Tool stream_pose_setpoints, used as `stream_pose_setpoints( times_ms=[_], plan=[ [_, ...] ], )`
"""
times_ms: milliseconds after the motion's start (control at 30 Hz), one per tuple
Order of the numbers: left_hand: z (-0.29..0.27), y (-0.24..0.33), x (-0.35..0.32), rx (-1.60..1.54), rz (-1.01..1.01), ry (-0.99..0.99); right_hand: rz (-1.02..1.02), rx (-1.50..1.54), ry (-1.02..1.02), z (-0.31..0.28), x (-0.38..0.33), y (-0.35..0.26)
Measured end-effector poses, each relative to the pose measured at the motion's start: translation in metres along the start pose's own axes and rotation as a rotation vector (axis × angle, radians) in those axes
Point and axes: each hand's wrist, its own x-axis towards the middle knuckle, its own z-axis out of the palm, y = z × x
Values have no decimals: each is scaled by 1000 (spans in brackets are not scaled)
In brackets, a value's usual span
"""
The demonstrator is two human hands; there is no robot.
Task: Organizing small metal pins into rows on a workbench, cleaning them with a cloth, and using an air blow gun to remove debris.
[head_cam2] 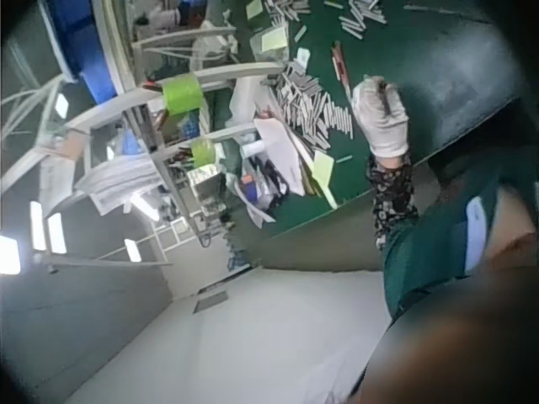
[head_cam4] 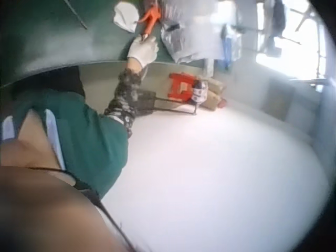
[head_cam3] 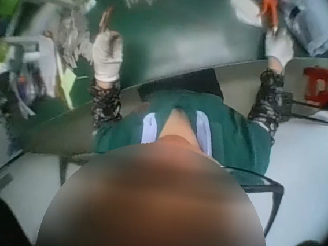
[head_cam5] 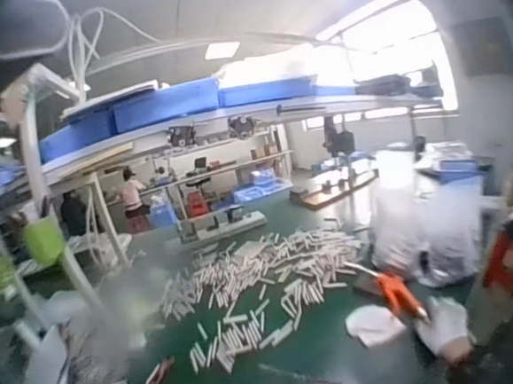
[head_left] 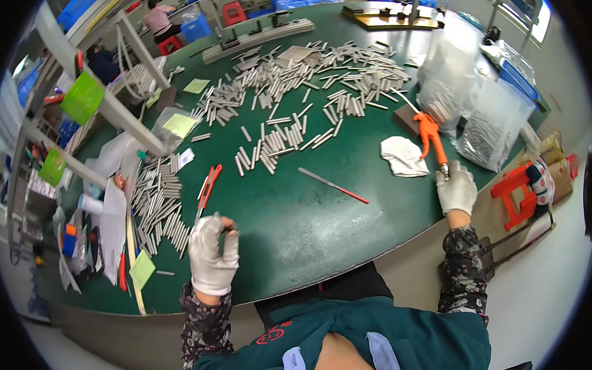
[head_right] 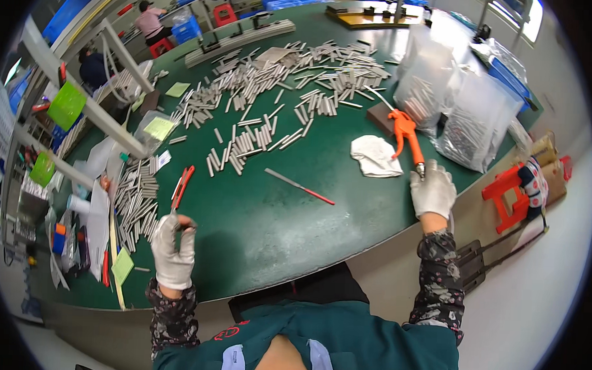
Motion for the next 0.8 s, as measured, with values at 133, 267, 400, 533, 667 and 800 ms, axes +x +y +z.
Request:
stream_pose_setpoints(
  times_ms=[133, 267, 400, 533, 667, 800],
  plan=[
    [5, -15, 22, 223, -88, -167, -113, 7, 182, -7, -12, -2],
    [17, -44, 32, 498, -291, -290, -522, 315, 171, -35, -36, -43],
    [30, -65, 45, 787, -466, -343, -797, 368, -150, -43, -55, -97],
    [38, -80, 57, 842, -536, -376, -803, 239, -243, -29, -54, -132],
    [43, -104, 58, 874, -616, -423, -830, 134, -272, -17, -45, -135],
    [44, -86, 68, 952, -496, -281, -682, 86, -350, -17, -36, -110]
  ],
)
